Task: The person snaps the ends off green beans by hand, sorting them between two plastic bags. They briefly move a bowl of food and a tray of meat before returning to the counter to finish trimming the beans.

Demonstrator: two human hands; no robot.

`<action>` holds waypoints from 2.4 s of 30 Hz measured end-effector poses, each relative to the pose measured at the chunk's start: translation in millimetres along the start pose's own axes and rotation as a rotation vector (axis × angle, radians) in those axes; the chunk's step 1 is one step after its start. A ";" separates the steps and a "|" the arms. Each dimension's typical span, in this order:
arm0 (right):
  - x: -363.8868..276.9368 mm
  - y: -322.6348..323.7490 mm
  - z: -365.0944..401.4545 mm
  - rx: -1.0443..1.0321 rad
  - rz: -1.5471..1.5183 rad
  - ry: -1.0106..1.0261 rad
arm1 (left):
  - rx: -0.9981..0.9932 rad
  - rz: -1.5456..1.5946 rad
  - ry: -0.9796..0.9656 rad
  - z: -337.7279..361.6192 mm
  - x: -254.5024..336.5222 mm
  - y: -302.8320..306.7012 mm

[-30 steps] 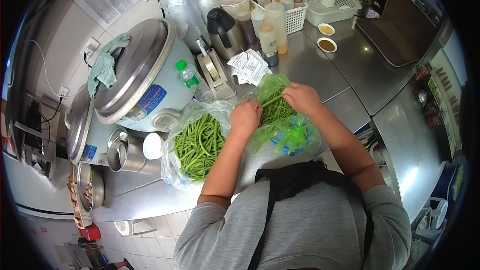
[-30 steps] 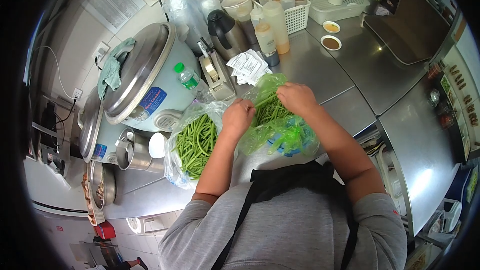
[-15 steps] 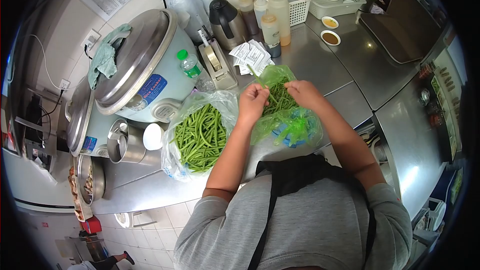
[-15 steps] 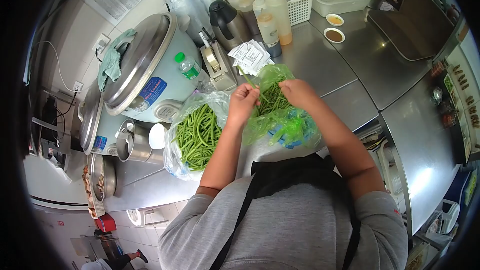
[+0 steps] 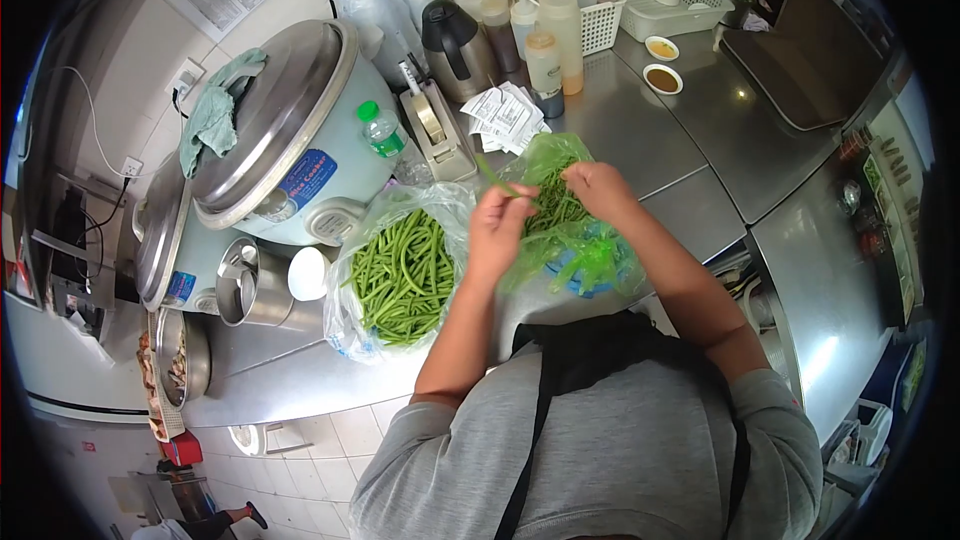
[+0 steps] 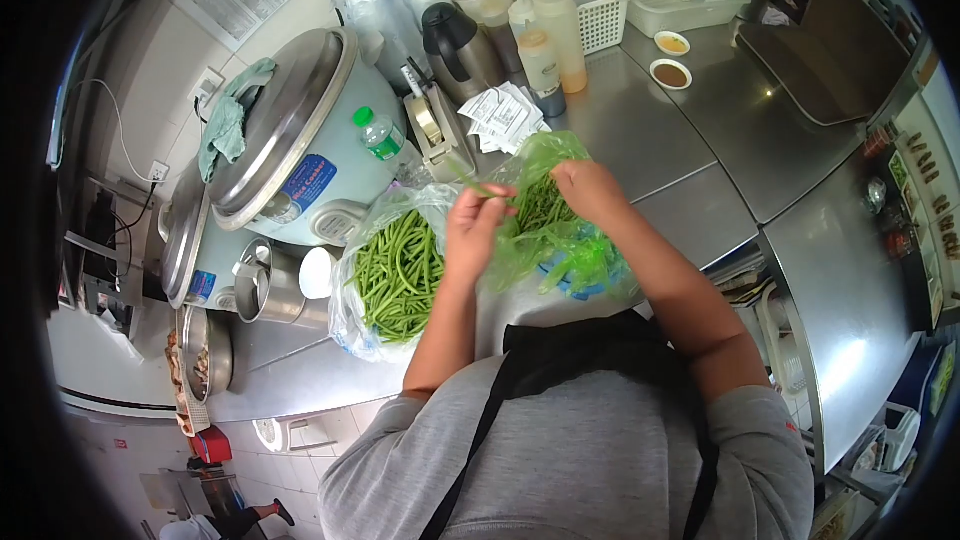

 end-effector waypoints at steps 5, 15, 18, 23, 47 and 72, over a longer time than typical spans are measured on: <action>-22.0 -20.0 33.4 -0.081 0.500 0.227 | 0.174 -0.573 0.091 21.7 24.7 113.6; -9.2 -51.0 103.1 -0.289 0.502 0.340 | 0.434 -0.988 -0.008 46.1 46.4 154.9; -7.5 -50.9 105.3 -0.300 0.498 0.342 | 0.103 -0.823 -0.036 21.2 21.2 61.7; -8.8 -50.7 114.2 -0.321 0.536 0.351 | -0.248 -1.111 0.098 11.0 -59.7 -36.7; -25.5 54.3 76.3 0.286 0.249 0.154 | -0.261 -0.872 0.108 12.2 -38.7 -22.4; -46.7 -11.5 68.4 0.049 0.557 0.341 | -0.252 -1.140 0.099 7.9 -7.9 -21.5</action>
Point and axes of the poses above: each hand's wrist, its own z-axis away from the middle knuckle, its own y-axis out of the back of the hand, x = y × z, the point moved 10 cm from there along -z, towards the middle knuckle, and after that the axes turned 4 degrees about -z, right-handed, at the moved point
